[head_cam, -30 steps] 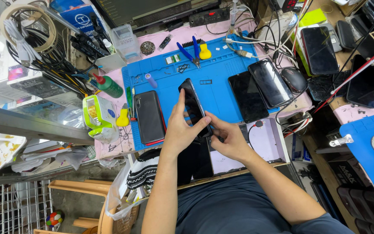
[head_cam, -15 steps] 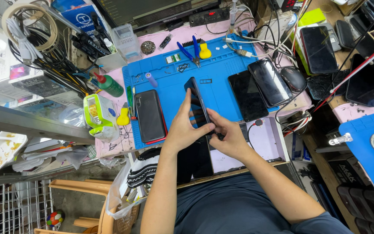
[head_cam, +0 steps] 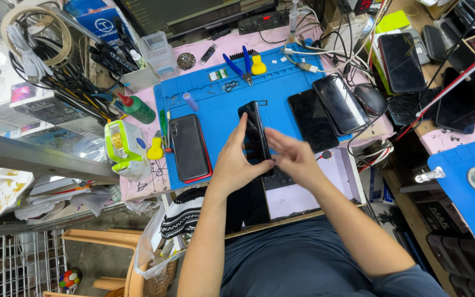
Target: The person handles several mobile phones on a workbench, picking them up one by one, using a pin tool to remove a SIM tray, and checking the screens.
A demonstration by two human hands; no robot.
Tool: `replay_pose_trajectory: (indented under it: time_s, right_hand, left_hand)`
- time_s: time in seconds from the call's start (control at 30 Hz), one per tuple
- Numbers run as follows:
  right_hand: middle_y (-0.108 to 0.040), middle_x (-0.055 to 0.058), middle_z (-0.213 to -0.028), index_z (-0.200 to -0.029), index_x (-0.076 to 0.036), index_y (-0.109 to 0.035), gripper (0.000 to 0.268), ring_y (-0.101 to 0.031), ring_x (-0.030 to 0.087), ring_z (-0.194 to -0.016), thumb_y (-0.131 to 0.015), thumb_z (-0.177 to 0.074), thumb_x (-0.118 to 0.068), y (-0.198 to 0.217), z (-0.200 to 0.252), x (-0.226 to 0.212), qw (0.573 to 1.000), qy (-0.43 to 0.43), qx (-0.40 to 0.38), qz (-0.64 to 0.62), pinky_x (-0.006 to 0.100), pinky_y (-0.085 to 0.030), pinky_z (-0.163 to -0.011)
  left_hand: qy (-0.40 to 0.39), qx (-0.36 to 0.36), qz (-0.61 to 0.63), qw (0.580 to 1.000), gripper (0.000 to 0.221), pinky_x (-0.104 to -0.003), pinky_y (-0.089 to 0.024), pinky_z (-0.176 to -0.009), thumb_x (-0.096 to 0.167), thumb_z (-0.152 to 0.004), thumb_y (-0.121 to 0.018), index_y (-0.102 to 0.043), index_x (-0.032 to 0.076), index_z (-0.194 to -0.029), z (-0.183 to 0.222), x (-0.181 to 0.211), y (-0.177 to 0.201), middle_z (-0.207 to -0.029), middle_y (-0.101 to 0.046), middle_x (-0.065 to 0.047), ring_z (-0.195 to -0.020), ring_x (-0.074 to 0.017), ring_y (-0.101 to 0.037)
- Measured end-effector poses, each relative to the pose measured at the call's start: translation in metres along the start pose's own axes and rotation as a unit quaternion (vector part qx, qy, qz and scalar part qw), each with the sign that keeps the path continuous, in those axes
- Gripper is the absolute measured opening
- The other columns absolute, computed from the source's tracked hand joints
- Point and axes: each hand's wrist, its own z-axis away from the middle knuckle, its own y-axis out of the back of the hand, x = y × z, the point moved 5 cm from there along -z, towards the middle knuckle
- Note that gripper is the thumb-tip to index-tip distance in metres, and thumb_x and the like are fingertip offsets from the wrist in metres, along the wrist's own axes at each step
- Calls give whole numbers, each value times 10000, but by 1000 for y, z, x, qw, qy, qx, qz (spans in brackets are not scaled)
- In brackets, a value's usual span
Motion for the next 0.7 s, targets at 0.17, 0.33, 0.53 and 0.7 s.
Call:
replay_pose_trajectory:
  time_s: [0.17, 0.33, 0.53, 0.7]
  right_hand:
    - [-633, 188, -1390, -1456, 44, -512, 525, -663, 208, -1205, -541, -934, 0, 36, -54, 3, 985, -111, 125, -30, 306, -611, -862]
    - [-715, 165, -1158, -1391, 83, -584, 489, -715, 176, -949, -609, -906, 35, 45, -86, 4, 986, -113, 106, -59, 289, -616, -766]
    - [-750, 138, -1074, -1265, 75, -638, 401, -732, 155, -876, -630, -865, 55, 45, -92, 7, 985, -124, 114, -35, 265, -603, -741]
    - [-745, 131, -1055, -1222, 51, -625, 376, -736, 154, -869, -622, -847, 65, 42, -92, 9, 984, -133, 100, -59, 267, -609, -737]
  left_hand:
    - [49, -31, -112, 992, 1211, -436, -489, -1032, 338, -587, -922, -295, 8, -1568, -5, 11, -8, -1473, -496, -277, -1294, -416, -572]
    - [110, -63, -218, 968, 1180, -451, -554, -923, 379, -564, -866, -335, 76, -1572, -20, 18, -6, -1400, -527, -289, -1139, -424, -654]
    - [144, -88, -258, 951, 1153, -468, -582, -853, 352, -560, -840, -344, 133, -1576, -24, 23, -6, -1351, -554, -286, -1018, -434, -698]
    - [119, -79, -267, 953, 1156, -482, -567, -876, 366, -550, -866, -360, 142, -1565, -23, 20, -8, -1410, -475, -357, -1069, -476, -666]
